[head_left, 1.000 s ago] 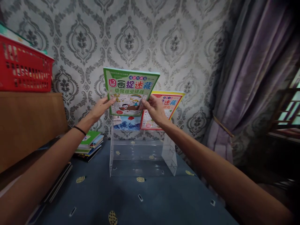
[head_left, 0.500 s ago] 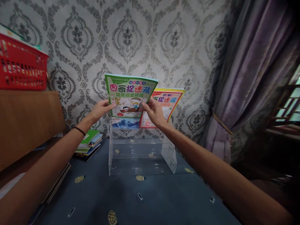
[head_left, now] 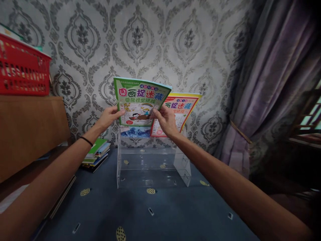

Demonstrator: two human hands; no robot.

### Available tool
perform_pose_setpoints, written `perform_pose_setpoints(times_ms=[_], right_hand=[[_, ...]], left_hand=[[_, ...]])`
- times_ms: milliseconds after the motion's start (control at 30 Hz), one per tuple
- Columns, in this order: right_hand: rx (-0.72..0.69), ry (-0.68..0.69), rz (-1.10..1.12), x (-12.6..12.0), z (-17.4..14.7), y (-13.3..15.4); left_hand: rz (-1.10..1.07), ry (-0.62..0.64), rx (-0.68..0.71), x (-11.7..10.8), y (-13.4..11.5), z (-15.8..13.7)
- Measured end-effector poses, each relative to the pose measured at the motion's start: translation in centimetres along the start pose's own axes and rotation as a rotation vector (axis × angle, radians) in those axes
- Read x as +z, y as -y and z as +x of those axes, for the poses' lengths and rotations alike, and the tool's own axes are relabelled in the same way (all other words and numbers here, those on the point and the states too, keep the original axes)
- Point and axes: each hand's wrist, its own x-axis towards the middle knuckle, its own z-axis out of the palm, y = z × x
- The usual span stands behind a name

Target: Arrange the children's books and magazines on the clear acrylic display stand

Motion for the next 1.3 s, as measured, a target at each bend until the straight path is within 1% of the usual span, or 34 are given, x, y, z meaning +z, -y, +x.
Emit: perform_pose_setpoints(times_ms=[133, 267, 400, 467, 533, 633, 733, 800, 900, 967, 1167, 1300], right_hand=[[-0.001, -0.014, -0.002, -0.1, -0.1, -0.2], [-0.021, -0.034, -0.027, -0.1, -0.2, 0.0], [-0.075, -0.054, -0.054, 0.1, 0.2, 0.7], [-0.092, -0.057, -0.075, 0.1, 0.4, 1.0], [-0.094, -0.059, -0.092, 0.0, 0.5, 1.1], [-0.085, -0.068, -0.084, -0.1, 0.5, 1.3], [-0.081, -0.085, -0.059, -0.2, 0.4, 1.3], [-0.075, -0.09, -0.053, -0.2, 0.3, 1.4], [-0.064, -0.082, -0.049, -0.2, 0.3, 1.3], [-0.052, -0.072, -0.05, -0.1, 0.2, 1.1], [-0.024, -0.076, -0.052, 0.0, 0.1, 0.5], [-0.015, -0.081, -0.021, -0.2, 0.0, 0.7]], left_hand=[[-0.032, 0.014, -0.005, 0.1, 0.1, 0.1], [-0.126, 0.048, 0.011, 0.2, 0.3, -0.1], [-0.303, -0.009, 0.033, 0.1, 0.9, -0.3], [-0.395, -0.043, 0.004, -0.1, 1.3, -0.3], [-0.429, -0.054, -0.04, -0.4, 1.8, -0.1], [-0.319, -0.027, -0.1, -0.5, 2.4, 0.3], [-0.19, 0.037, -0.149, -0.3, 2.8, 0.8], [-0.152, 0.089, -0.183, -0.2, 2.9, 1.3], [-0.131, 0.158, -0.222, -0.2, 3.3, 1.8], [-0.131, 0.179, -0.23, -0.2, 3.5, 2.0], [-0.14, 0.158, -0.176, -0.1, 4.0, 1.8], [-0.149, 0.184, -0.193, -0.2, 3.8, 1.7]])
